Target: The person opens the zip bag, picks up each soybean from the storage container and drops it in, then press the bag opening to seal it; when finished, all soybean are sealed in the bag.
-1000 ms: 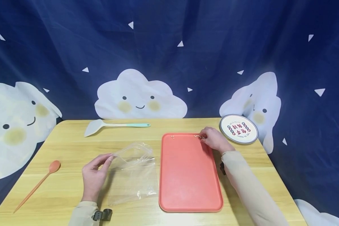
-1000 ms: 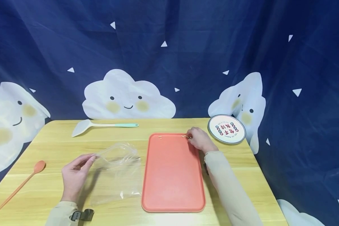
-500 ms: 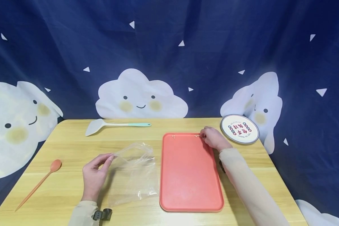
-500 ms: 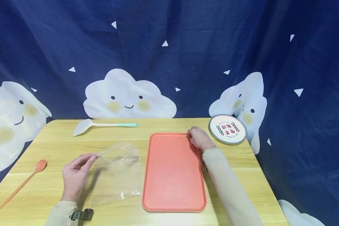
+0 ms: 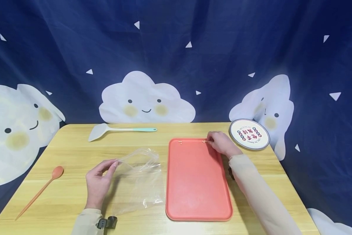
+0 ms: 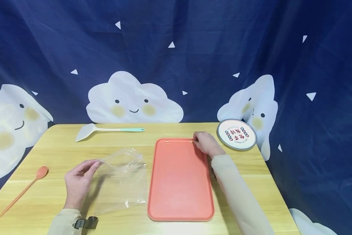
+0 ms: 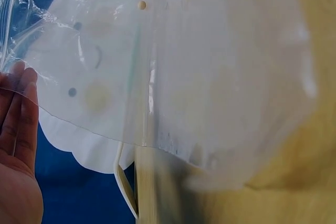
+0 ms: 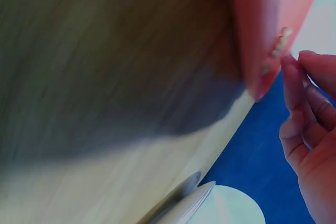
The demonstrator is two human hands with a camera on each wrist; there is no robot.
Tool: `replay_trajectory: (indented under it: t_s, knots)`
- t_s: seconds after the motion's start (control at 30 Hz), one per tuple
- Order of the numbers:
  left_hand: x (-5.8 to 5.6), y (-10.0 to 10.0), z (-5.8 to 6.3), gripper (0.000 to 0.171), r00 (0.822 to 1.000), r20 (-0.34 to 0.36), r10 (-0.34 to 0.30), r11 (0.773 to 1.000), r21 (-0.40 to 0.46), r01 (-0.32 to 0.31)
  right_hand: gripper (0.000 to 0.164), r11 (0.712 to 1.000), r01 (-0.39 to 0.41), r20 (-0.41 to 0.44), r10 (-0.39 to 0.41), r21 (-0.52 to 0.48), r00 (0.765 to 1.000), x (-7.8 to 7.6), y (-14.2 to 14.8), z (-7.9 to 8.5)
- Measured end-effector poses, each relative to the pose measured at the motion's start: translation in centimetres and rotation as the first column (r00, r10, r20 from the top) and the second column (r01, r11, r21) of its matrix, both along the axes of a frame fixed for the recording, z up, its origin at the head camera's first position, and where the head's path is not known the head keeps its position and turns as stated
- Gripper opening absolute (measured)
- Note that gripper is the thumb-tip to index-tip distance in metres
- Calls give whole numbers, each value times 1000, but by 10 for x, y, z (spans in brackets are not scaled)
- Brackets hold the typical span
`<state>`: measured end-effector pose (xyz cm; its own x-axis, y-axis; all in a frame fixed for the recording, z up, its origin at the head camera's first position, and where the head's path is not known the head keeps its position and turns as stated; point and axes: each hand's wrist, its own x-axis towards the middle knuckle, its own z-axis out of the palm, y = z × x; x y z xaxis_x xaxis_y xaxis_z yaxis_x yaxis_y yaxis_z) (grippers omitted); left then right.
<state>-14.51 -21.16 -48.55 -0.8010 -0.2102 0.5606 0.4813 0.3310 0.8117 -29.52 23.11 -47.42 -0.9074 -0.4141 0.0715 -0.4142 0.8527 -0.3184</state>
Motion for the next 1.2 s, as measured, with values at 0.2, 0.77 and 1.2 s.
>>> replay_trajectory:
  t_s: [0.2, 0.77, 1.2]
  knots:
    - [-1, 1, 0, 12, 1000, -2, -5, 1000, 10, 5, 3, 985, 8, 20, -5, -173, 1000, 7, -10, 11]
    - [-3, 6, -1, 17, 998, -63, 1, 1000, 31, 1, 9, 866, -159, 11, 186, -475, 983, 47, -81, 54]
    - [5, 16, 16, 14, 988, -146, -50, 992, 108, 66, 6, 829, -274, 37, 333, -487, 942, 65, -144, 62]
